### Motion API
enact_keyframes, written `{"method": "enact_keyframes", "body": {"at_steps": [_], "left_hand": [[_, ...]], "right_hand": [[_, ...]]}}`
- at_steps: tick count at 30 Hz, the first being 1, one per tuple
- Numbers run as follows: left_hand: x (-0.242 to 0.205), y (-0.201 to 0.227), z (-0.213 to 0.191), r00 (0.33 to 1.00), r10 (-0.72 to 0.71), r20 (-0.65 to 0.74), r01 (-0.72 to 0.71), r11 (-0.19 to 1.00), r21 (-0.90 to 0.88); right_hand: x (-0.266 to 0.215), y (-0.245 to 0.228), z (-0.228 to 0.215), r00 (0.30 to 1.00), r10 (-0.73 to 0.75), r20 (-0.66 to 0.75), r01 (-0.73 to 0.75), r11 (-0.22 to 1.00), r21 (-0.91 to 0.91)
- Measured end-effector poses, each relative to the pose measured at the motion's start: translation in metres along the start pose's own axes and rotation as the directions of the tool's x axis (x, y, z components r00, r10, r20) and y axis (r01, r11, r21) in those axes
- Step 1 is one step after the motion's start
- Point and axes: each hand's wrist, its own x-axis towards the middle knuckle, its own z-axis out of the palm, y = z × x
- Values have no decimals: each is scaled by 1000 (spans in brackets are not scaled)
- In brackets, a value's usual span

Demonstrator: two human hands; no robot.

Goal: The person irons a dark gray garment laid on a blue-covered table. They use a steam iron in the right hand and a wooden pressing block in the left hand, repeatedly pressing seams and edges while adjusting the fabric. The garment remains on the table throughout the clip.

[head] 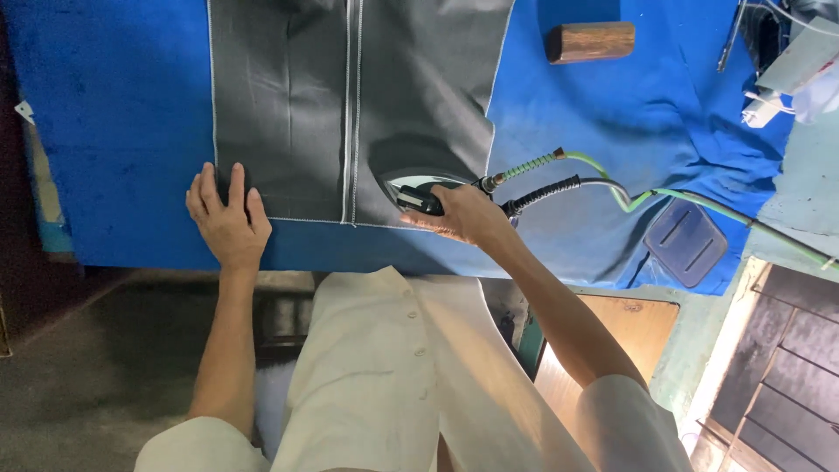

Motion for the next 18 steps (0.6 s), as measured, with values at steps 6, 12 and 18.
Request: {"method": "enact_keyframes", "body": {"at_steps": [6,12,18], "left_hand": [[-6,-4,5,1000,-21,4,21,1000,13],[-2,-2,0,1000,12,3,-12,1000,1],[-4,-1,1,1000,4,-3,-4,1000,8]], "right_hand": [[-2,-5,-4,1000,21,10,-21,1000,-6],[-2,-4,-6,1000,2,15,-1,1000,-24],[-3,-5,-9,1000,-2,13,3,1000,-24]]}}
